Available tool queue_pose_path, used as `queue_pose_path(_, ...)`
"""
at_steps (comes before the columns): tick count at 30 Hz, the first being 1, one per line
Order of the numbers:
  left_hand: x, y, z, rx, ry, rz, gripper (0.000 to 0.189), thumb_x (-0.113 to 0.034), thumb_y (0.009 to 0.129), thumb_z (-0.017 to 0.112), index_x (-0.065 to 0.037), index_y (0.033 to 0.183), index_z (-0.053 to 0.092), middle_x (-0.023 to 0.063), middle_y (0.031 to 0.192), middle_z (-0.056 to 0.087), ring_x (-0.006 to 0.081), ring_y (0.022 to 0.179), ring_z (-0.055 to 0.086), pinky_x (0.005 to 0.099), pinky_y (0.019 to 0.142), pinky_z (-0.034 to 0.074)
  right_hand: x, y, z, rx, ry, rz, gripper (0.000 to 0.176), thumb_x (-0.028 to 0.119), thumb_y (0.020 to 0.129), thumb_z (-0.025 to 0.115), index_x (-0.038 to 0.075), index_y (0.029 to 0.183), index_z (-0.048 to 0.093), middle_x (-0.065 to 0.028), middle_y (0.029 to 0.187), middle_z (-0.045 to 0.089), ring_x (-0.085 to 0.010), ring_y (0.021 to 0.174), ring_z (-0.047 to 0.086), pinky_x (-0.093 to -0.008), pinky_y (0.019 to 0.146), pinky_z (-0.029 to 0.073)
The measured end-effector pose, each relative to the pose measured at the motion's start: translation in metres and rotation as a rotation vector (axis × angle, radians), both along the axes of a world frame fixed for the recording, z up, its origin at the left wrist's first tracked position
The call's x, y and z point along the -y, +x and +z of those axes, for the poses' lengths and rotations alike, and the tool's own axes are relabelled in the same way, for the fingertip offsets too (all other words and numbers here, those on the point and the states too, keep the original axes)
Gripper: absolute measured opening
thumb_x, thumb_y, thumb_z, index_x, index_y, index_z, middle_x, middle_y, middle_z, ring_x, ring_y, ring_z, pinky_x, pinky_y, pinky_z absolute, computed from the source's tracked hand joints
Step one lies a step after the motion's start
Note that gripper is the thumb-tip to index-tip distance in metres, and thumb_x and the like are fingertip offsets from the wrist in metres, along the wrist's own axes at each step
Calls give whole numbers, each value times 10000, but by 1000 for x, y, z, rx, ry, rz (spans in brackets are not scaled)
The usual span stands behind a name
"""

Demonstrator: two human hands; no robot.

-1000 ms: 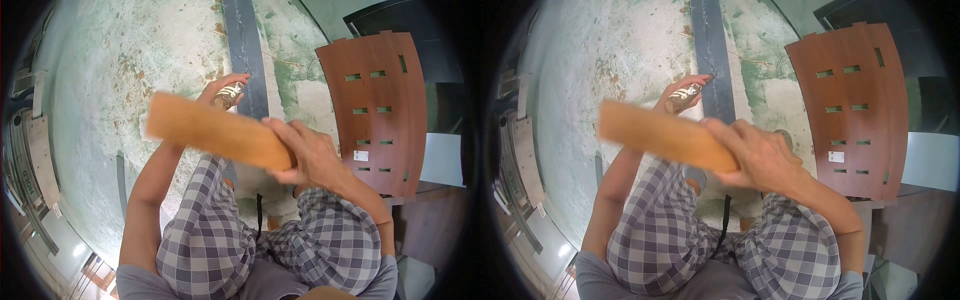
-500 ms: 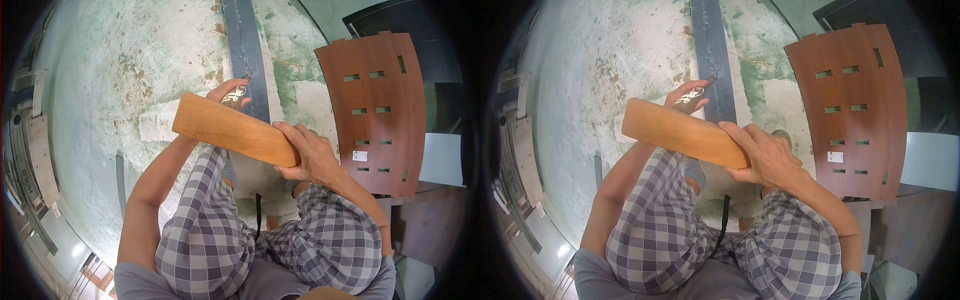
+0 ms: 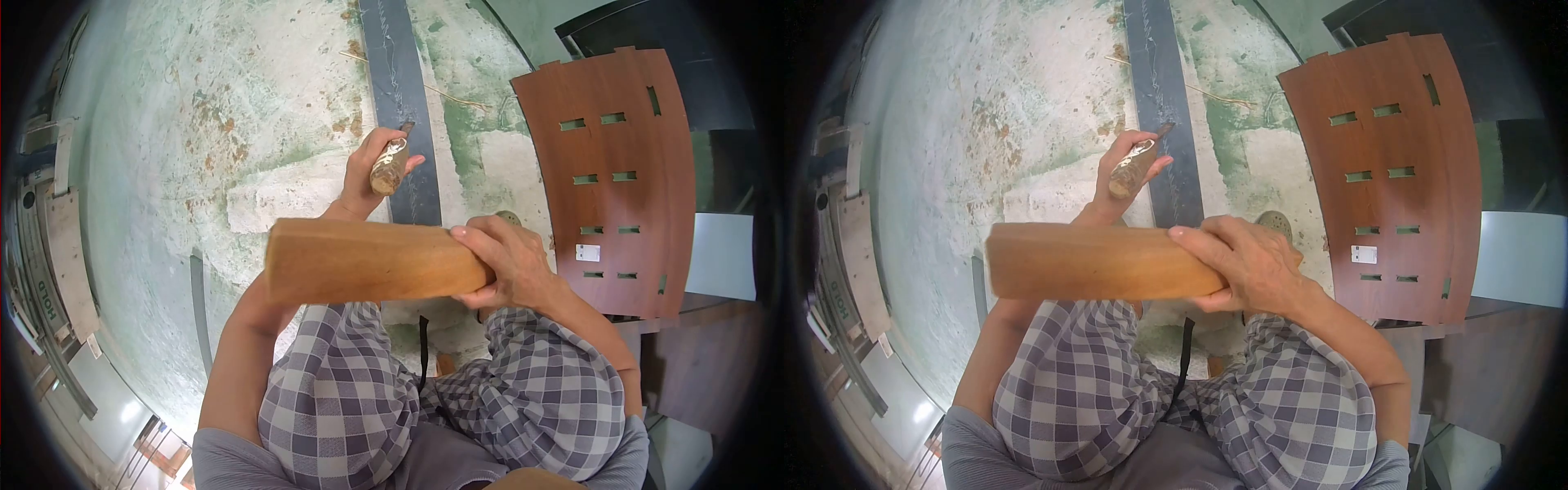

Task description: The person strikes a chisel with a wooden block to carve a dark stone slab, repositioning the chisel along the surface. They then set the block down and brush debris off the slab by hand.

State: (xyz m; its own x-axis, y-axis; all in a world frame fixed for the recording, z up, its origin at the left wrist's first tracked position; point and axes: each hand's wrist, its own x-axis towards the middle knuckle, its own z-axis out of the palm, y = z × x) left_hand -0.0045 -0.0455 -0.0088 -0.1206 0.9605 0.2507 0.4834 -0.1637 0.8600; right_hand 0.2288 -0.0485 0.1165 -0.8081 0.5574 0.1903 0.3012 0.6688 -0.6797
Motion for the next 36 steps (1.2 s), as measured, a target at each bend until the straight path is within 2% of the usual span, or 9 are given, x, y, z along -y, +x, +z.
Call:
queue_pose_path(7,1,7,-2,29,-20,41,400,-113,691,799,-78,1007,557,47,838,581,149,724,561,266,636,459,0,0,3,261,-132,-130,721,279,602,756,205,1268,490,-79,908,554,-231,733,608,-339,607,516)
queue_pose_path(12,-5,6,1,-17,18,26,387,-116,687,802,-67,981,555,56,829,584,143,709,556,265,622,453,-8,2,-4,-31,96,72,732,252,603,747,219,1282,474,-78,897,550,-230,763,603,-345,613,514)
queue_pose_path(16,-9,7,2,49,-16,76,375,-107,694,797,-57,975,554,61,826,582,140,711,556,265,624,455,-11,1,-16,273,-12,-101,753,249,565,760,225,1270,496,-76,896,547,-232,749,596,-328,612,507)
queue_pose_path(22,-9,6,3,1,-8,41,363,-124,701,796,-49,963,555,64,823,567,139,717,547,265,629,455,-2,2,0,-20,-10,22,778,258,549,761,225,1276,487,-84,914,551,-241,731,595,-341,594,504)
queue_pose_path(27,-11,8,20,33,-118,64,310,-154,749,760,-45,946,546,83,845,557,145,756,547,273,660,450,-13,4,-21,306,-126,-167,775,259,594,763,213,1301,450,-82,909,544,-245,783,604,-352,643,504)
queue_pose_path(31,-24,4,6,-41,-82,70,383,-114,698,775,-62,986,529,116,874,585,283,780,584,335,681,475,-12,13,-14,272,-207,-181,804,203,590,762,101,1304,407,-142,1099,554,-280,872,623,-342,745,508)
queue_pose_path(33,-38,-3,-8,-283,274,-60,417,-113,693,765,-73,1041,538,122,970,593,303,860,593,361,733,481,-16,19,-15,110,-367,-400,764,211,665,717,130,1345,379,-133,1154,551,-297,954,607,-349,830,484)
queue_pose_path(34,-37,0,-3,-74,194,-56,447,-112,699,749,-85,1092,536,121,1058,584,320,923,588,373,765,484,-19,21,-18,110,-367,-391,764,211,665,717,130,1345,379,-133,1154,551,-297,954,607,-349,830,484)
queue_pose_path(36,-49,5,6,190,-23,-164,398,-165,786,716,-70,1135,550,63,1043,597,172,935,562,334,827,461,-25,29,-25,16,-576,-672,753,220,703,677,73,1360,339,-168,1287,474,-274,1097,544,-341,929,423)
